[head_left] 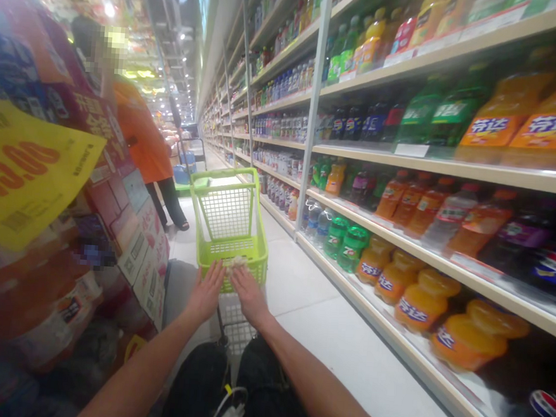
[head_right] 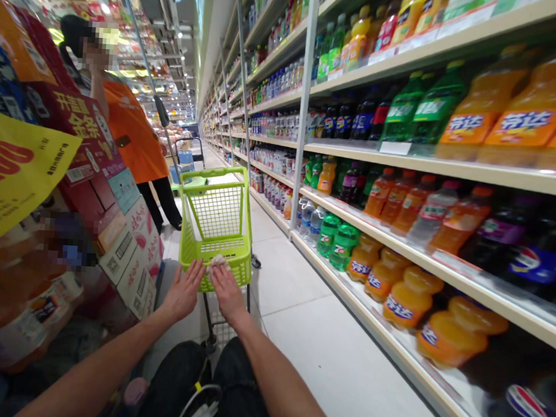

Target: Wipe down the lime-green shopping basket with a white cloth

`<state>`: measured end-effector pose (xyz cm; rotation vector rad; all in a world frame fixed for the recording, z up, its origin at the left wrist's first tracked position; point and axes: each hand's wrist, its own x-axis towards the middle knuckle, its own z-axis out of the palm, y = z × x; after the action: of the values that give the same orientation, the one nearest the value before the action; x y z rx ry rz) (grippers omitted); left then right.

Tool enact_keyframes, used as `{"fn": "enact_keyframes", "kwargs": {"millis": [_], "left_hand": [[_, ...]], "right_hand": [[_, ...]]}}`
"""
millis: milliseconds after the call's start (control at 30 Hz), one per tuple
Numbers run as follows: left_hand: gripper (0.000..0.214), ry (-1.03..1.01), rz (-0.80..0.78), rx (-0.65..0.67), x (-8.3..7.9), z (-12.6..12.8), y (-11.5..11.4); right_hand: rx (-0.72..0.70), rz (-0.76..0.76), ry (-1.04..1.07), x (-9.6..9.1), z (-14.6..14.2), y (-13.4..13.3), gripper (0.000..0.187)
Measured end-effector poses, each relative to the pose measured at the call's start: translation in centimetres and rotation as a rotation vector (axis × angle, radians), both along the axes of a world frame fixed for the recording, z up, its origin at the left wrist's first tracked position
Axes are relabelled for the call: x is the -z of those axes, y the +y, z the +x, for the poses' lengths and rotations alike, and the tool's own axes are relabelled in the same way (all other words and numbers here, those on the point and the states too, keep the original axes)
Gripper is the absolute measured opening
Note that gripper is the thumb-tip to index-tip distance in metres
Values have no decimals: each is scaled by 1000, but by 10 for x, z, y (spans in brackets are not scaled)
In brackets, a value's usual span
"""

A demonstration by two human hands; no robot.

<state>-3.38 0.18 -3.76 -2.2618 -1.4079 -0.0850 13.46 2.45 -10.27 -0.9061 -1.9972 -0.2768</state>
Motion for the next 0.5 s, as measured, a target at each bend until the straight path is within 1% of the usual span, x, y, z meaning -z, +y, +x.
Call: {"fn": "enact_keyframes", "kwargs": {"millis": [100,133,167,200,233,333,400,433,467,500], "left_hand": [[73,14,-18,-15,13,-14,-6],[74,19,-30,-21,17,-19,-8],[75,21,-43,-30,20,-25,-10],[75,17,-53,-43,23,-31,-11],[75,6,-57,-60,24,-38,-13],[75,-48,-37,-108,23,-56,-14],[74,-77,-14,-132,20,-65,-13],[74,-88,-7,-144,17,-68,-12],[73,-96,-4,-157,15,-70,-12],[72,-100,-7,-166,14,-70,-12]], "right_hand": [[-17,-87,-135,37,-22,-1,42],[-21,-114,-156,44,-25,-4,42],[-28,-127,-161,47,-27,-7,41],[-41,-126,-153,45,-28,-10,42],[-60,-114,-133,39,-29,-13,42],[-109,-47,-47,4,-37,-17,44],[-114,-18,-30,-18,-48,-13,44],[-116,-10,-42,-23,-55,-10,43],[-120,-8,-69,-24,-61,-6,42],[-128,-11,-106,-21,-66,-2,40]]}}
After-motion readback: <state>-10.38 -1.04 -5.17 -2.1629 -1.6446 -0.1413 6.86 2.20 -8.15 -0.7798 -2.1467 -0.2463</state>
